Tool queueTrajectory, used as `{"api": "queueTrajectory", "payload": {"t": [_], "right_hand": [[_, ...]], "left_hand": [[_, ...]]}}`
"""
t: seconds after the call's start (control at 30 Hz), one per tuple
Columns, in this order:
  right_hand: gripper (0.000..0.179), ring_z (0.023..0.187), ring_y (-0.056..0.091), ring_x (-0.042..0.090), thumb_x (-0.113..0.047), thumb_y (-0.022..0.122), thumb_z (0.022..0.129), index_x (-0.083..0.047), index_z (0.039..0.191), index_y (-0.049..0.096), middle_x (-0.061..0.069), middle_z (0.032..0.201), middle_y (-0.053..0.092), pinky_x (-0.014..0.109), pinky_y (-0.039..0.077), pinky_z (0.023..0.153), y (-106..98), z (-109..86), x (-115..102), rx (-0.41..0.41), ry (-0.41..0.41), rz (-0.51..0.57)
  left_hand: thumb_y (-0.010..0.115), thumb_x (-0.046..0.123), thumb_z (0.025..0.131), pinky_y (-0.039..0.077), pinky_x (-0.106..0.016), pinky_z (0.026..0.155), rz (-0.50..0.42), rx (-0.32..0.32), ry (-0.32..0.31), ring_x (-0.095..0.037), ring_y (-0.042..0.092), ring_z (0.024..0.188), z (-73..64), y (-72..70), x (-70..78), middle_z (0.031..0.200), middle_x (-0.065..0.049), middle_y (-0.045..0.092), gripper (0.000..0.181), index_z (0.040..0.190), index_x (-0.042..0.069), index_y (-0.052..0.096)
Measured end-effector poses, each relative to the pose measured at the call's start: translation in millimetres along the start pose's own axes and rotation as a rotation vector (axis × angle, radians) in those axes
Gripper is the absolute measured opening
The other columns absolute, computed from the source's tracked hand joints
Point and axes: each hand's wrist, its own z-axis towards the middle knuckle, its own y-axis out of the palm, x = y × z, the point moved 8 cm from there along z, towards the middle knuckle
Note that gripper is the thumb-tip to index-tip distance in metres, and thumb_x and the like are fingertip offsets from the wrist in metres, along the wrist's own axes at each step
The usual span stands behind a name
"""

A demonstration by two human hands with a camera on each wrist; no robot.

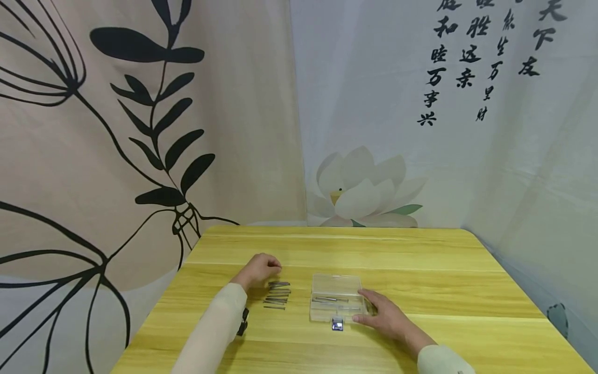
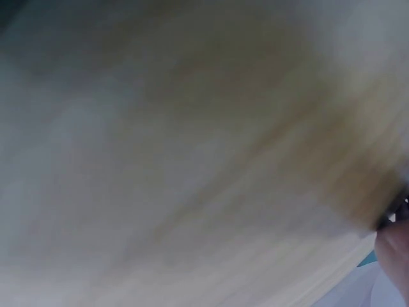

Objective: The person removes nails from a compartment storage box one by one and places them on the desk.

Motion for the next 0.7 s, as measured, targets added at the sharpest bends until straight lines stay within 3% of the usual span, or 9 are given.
{"api": "queueTrajectory", "payload": {"t": [0.43,0.7], "right_hand": [[0.081,0.138,0.033,0.048,-0.046,0.076,0.085,-0.007,0.149,0.044,0.023,0.151,0.04,0.063,0.026,0.109,1.4,1.1,0.5,-0.016,-0.013,0.002],[0.082,0.137,0.033,0.048,-0.047,0.077,0.084,-0.008,0.149,0.045,0.023,0.15,0.04,0.063,0.026,0.109,1.4,0.7,1.2,-0.005,-0.001,-0.001]], "left_hand": [[0.063,0.017,0.099,0.051,-0.037,0.08,-0.02,0.014,0.048,-0.014,0.061,0.09,1.7,-3.5,21.7,0.099,0.001,0.067,0.019,0.111,0.004,0.072],[0.065,0.019,0.098,0.052,-0.039,0.081,-0.029,-0.017,0.111,-0.017,0.062,0.093,5.1,2.2,39.6,0.101,0.0,0.068,0.019,0.109,0.005,0.072]]}}
